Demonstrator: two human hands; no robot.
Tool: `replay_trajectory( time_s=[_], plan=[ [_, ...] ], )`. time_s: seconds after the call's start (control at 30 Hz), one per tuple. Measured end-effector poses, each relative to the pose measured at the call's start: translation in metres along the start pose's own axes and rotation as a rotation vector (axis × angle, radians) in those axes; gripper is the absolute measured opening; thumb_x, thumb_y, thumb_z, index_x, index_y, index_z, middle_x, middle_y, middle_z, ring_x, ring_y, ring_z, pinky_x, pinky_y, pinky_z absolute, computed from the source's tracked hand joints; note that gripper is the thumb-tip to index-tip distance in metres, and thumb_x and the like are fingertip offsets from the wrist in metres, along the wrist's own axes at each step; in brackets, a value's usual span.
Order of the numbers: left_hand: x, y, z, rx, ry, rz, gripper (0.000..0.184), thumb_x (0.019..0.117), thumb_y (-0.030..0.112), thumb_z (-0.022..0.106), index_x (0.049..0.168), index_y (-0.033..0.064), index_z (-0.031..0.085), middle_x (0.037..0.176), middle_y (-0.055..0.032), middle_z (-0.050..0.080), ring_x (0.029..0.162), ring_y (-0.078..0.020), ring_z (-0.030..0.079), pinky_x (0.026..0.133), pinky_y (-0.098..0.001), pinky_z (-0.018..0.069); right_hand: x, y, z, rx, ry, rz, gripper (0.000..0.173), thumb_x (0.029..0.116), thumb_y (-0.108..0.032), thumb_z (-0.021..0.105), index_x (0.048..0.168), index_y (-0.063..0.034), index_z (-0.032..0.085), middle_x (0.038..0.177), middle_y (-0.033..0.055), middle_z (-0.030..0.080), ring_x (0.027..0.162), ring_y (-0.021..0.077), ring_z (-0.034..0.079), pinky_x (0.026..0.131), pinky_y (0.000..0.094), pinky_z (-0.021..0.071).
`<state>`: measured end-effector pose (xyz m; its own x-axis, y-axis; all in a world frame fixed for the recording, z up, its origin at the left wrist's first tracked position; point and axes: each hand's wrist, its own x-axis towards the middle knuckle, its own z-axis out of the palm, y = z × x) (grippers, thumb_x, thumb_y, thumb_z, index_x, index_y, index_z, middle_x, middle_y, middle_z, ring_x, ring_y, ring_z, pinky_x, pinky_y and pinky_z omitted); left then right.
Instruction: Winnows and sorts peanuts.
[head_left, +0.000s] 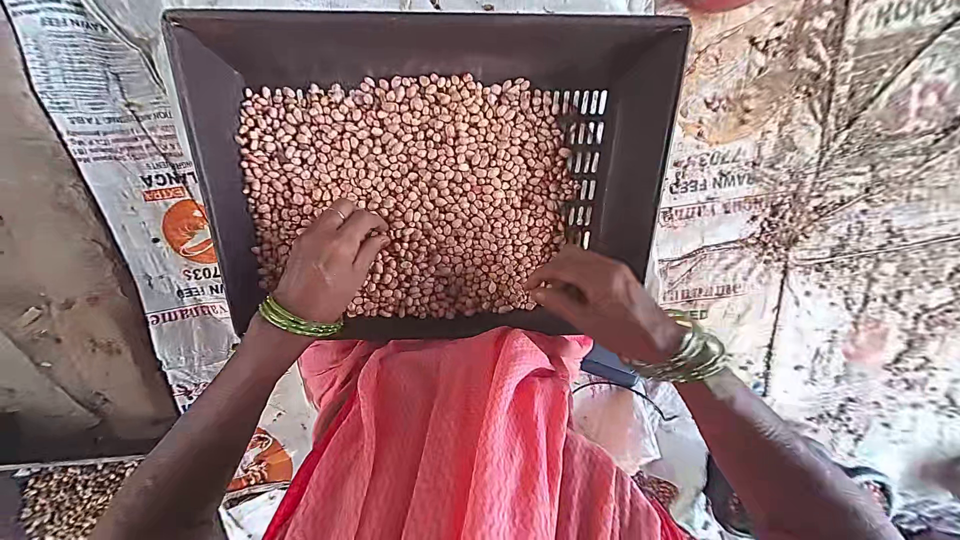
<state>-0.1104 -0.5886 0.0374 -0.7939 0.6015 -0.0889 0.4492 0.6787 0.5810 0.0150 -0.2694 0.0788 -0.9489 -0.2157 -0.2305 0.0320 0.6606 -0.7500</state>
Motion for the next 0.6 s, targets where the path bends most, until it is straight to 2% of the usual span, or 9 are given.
replay_trajectory(
  time_s=[0.13, 0.23, 0.3, 0.33, 0.4, 0.43, 0.47, 0.53, 0.6],
  plan=[
    [-0.016, -0.016, -0.027, -0.455, 0.068, -0.112, 0.022, 0.0994, 0.017, 0.062, 0.116, 0.0036, 0.066, 0.108, -0.0022, 0.069, 0.089, -0.0034, 0.066, 0.082, -0.0227, 0.0564, 0.005, 0.002, 0.03, -0.207, 0.018, -0.122, 0.022, 0.0952, -0.022, 0.066, 0.107, -0.0054, 0.076, 0.088, 0.0118, 0.065, 0.076, 0.025, 0.065, 0.067, 0.0394, 0.056],
    [-0.038, -0.034, -0.049, -0.55, 0.172, -0.14, 0.022, 0.1001, 0.017, 0.063, 0.12, 0.0054, 0.063, 0.108, 0.0058, 0.067, 0.09, 0.0028, 0.065, 0.083, -0.0173, 0.056, 0.013, 0.006, 0.044, -0.37, 0.032, -0.168, 0.02, 0.0962, -0.017, 0.063, 0.101, -0.0005, 0.073, 0.09, 0.0174, 0.066, 0.085, 0.0354, 0.069, 0.068, 0.0464, 0.0584],
    [-0.053, -0.046, -0.063, -0.489, 0.213, -0.183, 0.024, 0.1004, 0.022, 0.065, 0.121, 0.0092, 0.063, 0.108, 0.0073, 0.069, 0.091, 0.0025, 0.066, 0.084, -0.0181, 0.0564, 0.016, 0.004, 0.043, -0.322, 0.013, -0.132, 0.018, 0.0951, -0.014, 0.064, 0.098, 0.0012, 0.073, 0.091, 0.0189, 0.068, 0.087, 0.0362, 0.071, 0.071, 0.0499, 0.0591],
    [-0.058, -0.048, -0.071, -0.429, 0.225, -0.199, 0.024, 0.1001, 0.022, 0.064, 0.121, 0.0086, 0.064, 0.106, 0.006, 0.069, 0.089, 0.0024, 0.066, 0.083, -0.0178, 0.0562, 0.02, -0.001, 0.039, -0.21, 0.011, -0.085, 0.017, 0.0945, -0.013, 0.066, 0.098, 0.0022, 0.073, 0.092, 0.0184, 0.07, 0.085, 0.0335, 0.071, 0.072, 0.0501, 0.0592],
    [-0.06, -0.041, -0.084, -0.321, 0.225, -0.193, 0.024, 0.0997, 0.022, 0.064, 0.117, 0.006, 0.067, 0.105, -0.0006, 0.07, 0.088, -0.0017, 0.066, 0.082, -0.0212, 0.0568, 0.029, -0.009, 0.028, 0.12, 0.015, 0.069, 0.013, 0.0942, -0.015, 0.065, 0.099, -0.005, 0.072, 0.08, 0.0032, 0.064, 0.066, 0.0119, 0.059, 0.06, 0.0305, 0.0516],
    [-0.057, -0.032, -0.088, -0.302, 0.21, -0.144, 0.023, 0.0995, 0.022, 0.064, 0.115, 0.005, 0.069, 0.105, -0.0027, 0.071, 0.088, -0.0042, 0.067, 0.081, -0.0238, 0.058, 0.034, -0.015, 0.024, 0.346, -0.01, 0.152, 0.011, 0.0951, -0.016, 0.059, 0.099, -0.0117, 0.068, 0.075, -0.0049, 0.061, 0.059, 0.0034, 0.055, 0.054, 0.0212, 0.0485],
    [-0.051, -0.019, -0.092, -0.317, 0.182, -0.07, 0.023, 0.0994, 0.022, 0.065, 0.114, 0.0046, 0.07, 0.103, -0.0024, 0.071, 0.088, -0.0049, 0.068, 0.081, -0.0243, 0.059, 0.041, -0.021, 0.024, 0.582, -0.052, 0.19, 0.016, 0.0974, -0.017, 0.05, 0.099, -0.0145, 0.066, 0.074, -0.0067, 0.063, 0.06, 0.0021, 0.058, 0.055, 0.0189, 0.0513],
    [-0.038, 0.011, -0.099, -0.403, 0.118, 0.081, 0.026, 0.098, 0.02, 0.069, 0.117, 0.0017, 0.07, 0.107, -0.003, 0.071, 0.089, -0.0064, 0.069, 0.08, -0.0236, 0.0612, 0.062, -0.036, 0.03, 0.912, -0.158, 0.202, 0.035, 0.1033, -0.022, 0.033, 0.111, -0.0129, 0.066, 0.1, 0.0001, 0.071, 0.084, 0.0116, 0.07, 0.077, 0.0304, 0.0606],
    [-0.032, 0.025, -0.1, -0.39, 0.084, 0.11, 0.037, 0.0989, 0.026, 0.068, 0.127, 0.001, 0.066, 0.115, -0.0049, 0.069, 0.092, -0.0061, 0.069, 0.079, -0.0212, 0.0607, 0.08, -0.052, 0.045, 1.114, -0.204, 0.22, 0.053, 0.1093, -0.033, 0.017, 0.12, -0.0106, 0.064, 0.12, 0.0057, 0.07, 0.105, 0.0193, 0.07, 0.093, 0.0395, 0.059]
  ],
)
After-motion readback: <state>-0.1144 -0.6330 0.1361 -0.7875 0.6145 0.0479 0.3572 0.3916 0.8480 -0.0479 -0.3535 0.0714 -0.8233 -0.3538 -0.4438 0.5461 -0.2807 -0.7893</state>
